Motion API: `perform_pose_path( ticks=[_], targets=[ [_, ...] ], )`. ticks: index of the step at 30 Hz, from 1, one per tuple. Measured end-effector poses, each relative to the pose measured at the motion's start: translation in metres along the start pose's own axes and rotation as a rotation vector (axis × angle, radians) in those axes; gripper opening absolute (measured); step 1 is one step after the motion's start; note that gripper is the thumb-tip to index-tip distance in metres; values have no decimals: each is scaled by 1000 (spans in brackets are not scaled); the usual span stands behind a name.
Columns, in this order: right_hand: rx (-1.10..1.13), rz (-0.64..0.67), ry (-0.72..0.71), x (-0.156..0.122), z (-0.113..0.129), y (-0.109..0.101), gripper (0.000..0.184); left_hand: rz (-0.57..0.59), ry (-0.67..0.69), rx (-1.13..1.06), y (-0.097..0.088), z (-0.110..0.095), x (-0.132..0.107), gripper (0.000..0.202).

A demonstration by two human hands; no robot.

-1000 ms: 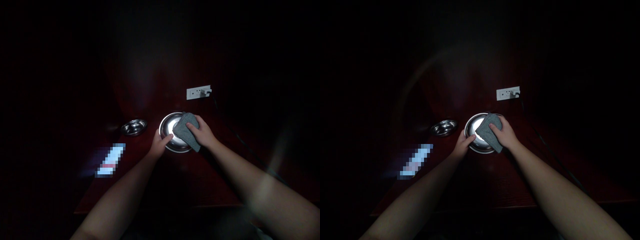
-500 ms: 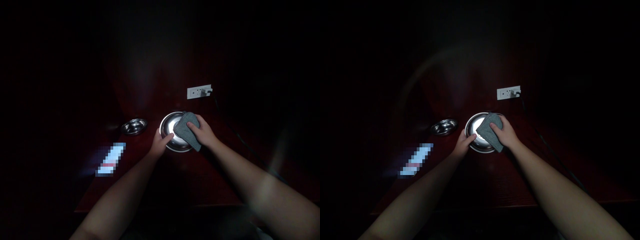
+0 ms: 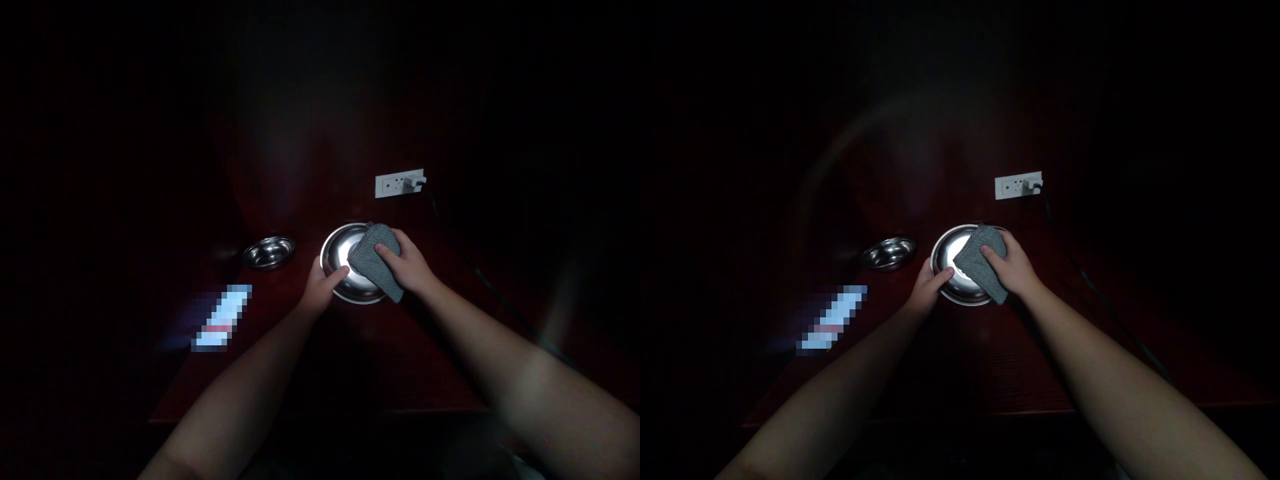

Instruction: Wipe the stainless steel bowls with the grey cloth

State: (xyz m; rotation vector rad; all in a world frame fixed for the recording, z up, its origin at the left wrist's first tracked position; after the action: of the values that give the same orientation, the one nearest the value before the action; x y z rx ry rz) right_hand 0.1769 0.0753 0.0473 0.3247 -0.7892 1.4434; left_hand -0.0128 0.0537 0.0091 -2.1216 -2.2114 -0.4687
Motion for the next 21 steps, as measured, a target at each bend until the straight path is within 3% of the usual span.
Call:
perform_pose_path(
  ticks=[11,21],
  targets=[
    [-9,7,14,1,-3,0,49,4,-7,-12,2,-1,-1,49],
    [-61,-48,6,0,-3,-3,50,-23,99,31,2,-4,-3,50]
  ],
)
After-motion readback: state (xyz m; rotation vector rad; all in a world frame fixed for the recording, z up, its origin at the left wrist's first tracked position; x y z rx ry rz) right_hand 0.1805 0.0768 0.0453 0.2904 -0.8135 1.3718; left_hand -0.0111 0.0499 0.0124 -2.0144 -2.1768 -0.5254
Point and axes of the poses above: each hand's wrist, its own x-axis towards the middle knuckle, its own y-axis out of the palm, z = x × y, the point moved 4 cm from there along x, towards the middle knuckle, and after that the axes turned 4 degrees about -y, right-handed, at the moved point
